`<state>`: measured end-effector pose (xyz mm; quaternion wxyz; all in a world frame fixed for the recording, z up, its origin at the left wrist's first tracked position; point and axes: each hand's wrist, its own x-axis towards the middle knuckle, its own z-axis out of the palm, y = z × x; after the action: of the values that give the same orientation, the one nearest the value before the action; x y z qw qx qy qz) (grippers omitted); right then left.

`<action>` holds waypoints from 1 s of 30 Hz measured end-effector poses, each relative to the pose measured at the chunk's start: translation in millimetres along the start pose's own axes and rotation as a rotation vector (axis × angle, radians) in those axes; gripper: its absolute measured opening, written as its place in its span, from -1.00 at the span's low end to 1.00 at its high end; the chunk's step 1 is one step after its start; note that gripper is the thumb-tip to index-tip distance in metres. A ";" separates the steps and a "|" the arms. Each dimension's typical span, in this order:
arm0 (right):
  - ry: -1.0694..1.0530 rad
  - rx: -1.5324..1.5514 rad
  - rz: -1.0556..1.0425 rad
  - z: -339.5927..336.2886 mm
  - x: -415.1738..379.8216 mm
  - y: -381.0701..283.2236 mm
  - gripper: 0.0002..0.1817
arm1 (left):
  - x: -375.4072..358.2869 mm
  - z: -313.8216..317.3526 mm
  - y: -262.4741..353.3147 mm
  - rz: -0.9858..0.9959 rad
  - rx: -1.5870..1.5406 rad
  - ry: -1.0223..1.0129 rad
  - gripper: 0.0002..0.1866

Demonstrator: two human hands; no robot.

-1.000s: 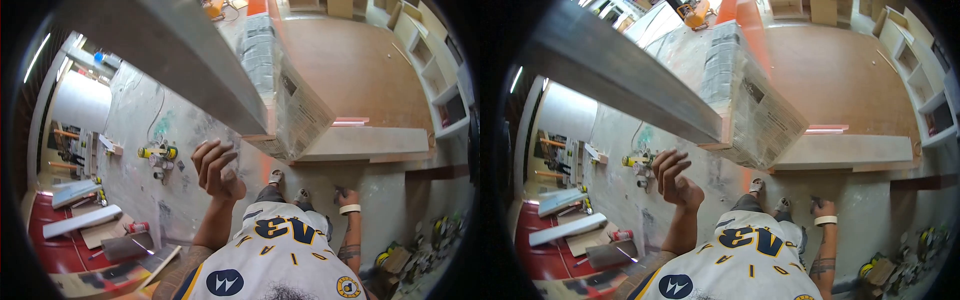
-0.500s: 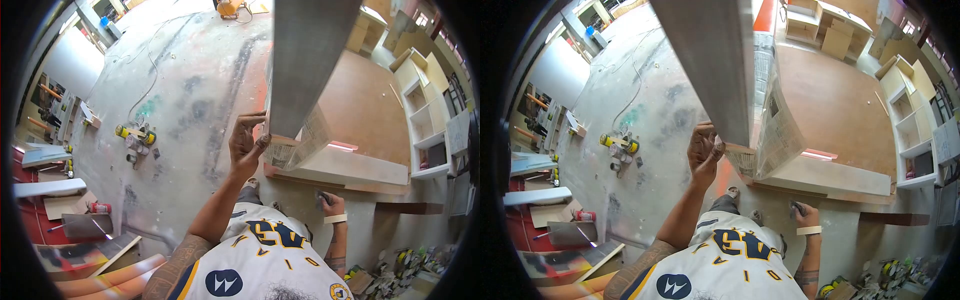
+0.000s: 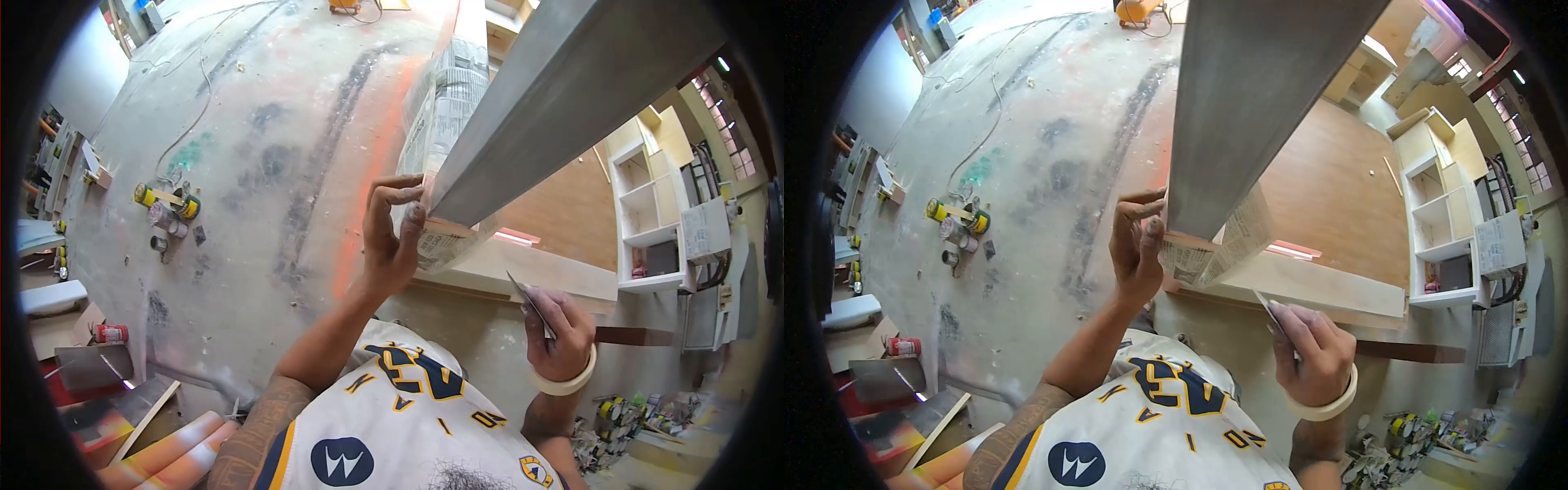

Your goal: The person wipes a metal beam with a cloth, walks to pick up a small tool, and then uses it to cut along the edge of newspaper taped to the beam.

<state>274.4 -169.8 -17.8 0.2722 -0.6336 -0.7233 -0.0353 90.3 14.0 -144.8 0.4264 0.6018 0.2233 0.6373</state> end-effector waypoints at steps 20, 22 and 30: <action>-0.357 -0.553 -0.443 -13.1 95.6 -50.2 -0.67 | -3.3 13.9 3.0 0.075 0.021 0.060 -0.15; -0.325 -0.610 -0.461 -15.1 93.1 -55.4 -0.65 | -2.4 15.5 6.0 0.078 0.062 0.065 -0.07; -0.375 -0.595 -0.466 -12.2 91.5 -47.6 -0.58 | -3.9 18.6 8.3 0.001 0.088 0.086 0.03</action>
<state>229.6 -101.9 46.6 -0.0743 -0.4995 -0.8426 -0.1872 105.5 2.1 -137.2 0.3891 0.5923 0.2689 0.6523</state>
